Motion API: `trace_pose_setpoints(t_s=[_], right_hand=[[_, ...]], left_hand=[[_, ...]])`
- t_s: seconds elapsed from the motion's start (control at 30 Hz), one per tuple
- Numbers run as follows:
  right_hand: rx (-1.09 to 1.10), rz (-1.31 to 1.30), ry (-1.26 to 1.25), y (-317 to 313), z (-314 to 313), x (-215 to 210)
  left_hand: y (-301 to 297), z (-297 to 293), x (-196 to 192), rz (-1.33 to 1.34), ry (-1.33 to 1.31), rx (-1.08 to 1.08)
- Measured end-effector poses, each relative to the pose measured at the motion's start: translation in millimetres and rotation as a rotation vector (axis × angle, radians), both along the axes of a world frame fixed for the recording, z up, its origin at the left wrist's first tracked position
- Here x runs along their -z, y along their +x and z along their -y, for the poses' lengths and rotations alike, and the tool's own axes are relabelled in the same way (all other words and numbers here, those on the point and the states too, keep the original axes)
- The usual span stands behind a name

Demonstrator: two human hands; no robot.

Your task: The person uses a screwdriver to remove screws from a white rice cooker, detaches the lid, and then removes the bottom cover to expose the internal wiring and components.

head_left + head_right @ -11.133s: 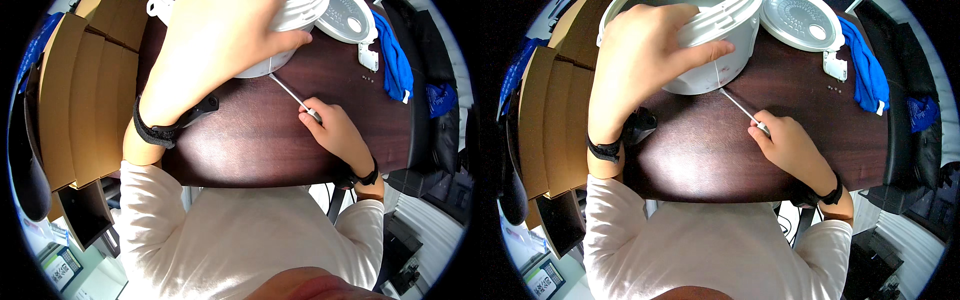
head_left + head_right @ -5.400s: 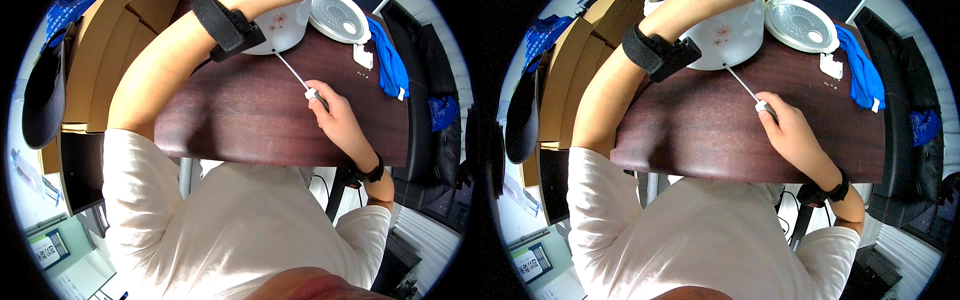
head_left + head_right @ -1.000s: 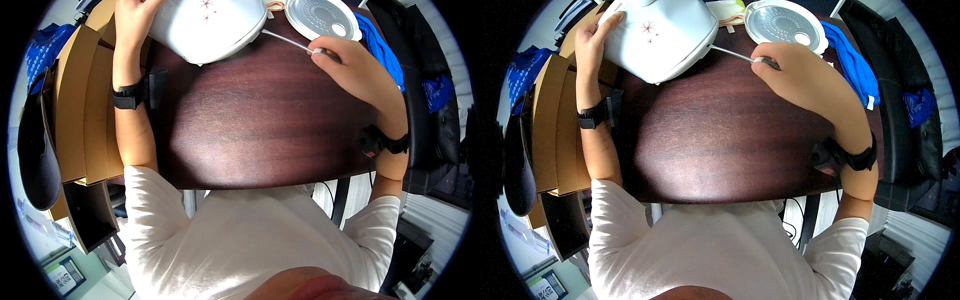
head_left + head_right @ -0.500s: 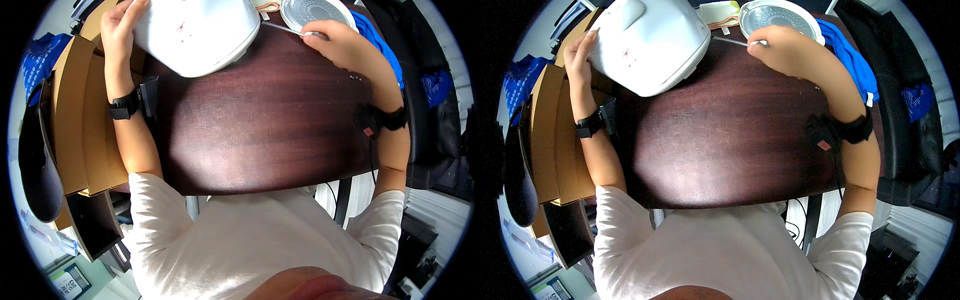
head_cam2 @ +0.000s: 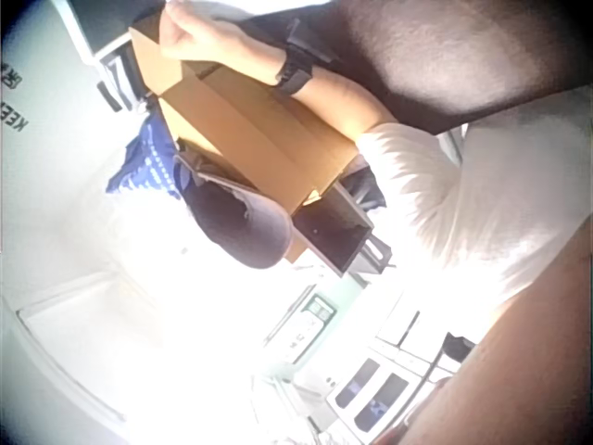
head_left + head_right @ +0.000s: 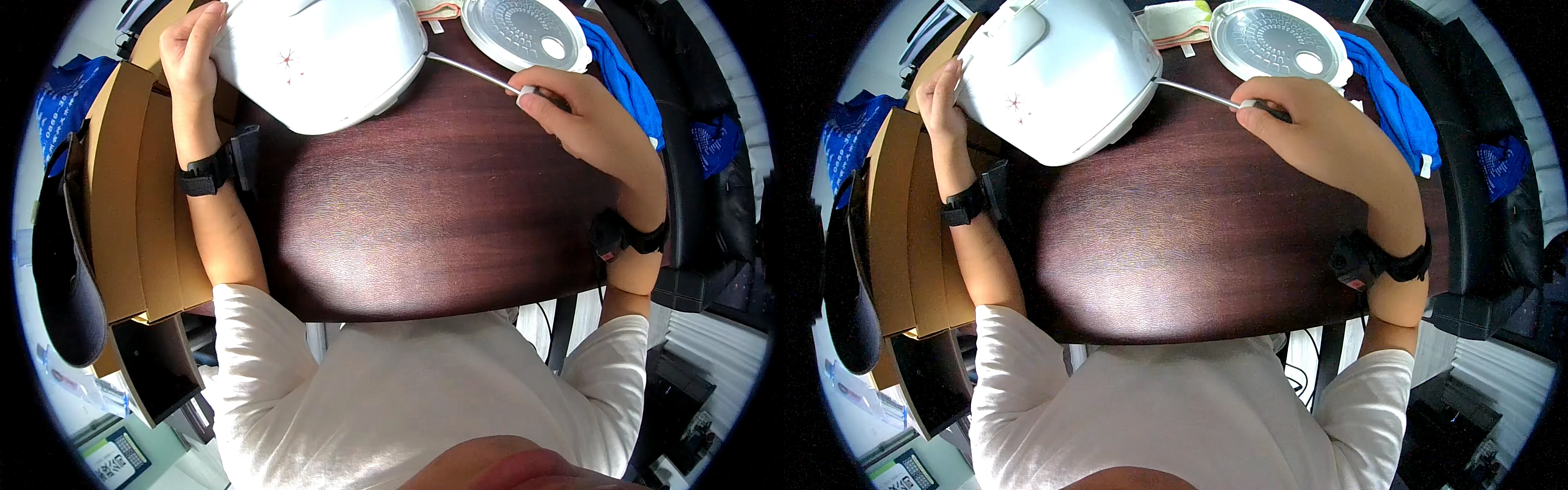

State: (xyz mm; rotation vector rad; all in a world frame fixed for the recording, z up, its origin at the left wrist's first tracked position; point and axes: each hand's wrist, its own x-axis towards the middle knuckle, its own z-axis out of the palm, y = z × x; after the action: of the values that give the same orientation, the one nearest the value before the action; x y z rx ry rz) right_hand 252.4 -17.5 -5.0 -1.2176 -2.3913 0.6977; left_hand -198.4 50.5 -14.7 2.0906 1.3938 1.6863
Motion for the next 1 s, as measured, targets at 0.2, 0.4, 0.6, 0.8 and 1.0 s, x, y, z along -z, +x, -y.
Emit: trace_pose_setpoints(t_s=[0.2,0.4,0.6,0.8,1.0], right_hand=[[-0.009,0.032,-0.032,-3.4,2.2,1.3],[-0.073,0.143,0.042,-3.8,-8.5,3.6],[-0.031,0.26,-0.187,-10.1,-21.3,2.0],[-0.049,0.24,-0.274,-7.7,-24.4,14.3],[-0.166,0.138,-0.156,-3.7,-19.2,38.6]], left_hand=[[-1.8,0.0,0.7,0.053,0.016,0.059],[23.1,7.8,-2.8,-0.044,0.127,0.109],[70.3,29.3,-14.5,-0.203,0.148,0.263],[67.5,38.8,-16.6,-0.283,0.138,0.249],[78.8,56.8,-18.6,-0.517,0.294,0.062]])
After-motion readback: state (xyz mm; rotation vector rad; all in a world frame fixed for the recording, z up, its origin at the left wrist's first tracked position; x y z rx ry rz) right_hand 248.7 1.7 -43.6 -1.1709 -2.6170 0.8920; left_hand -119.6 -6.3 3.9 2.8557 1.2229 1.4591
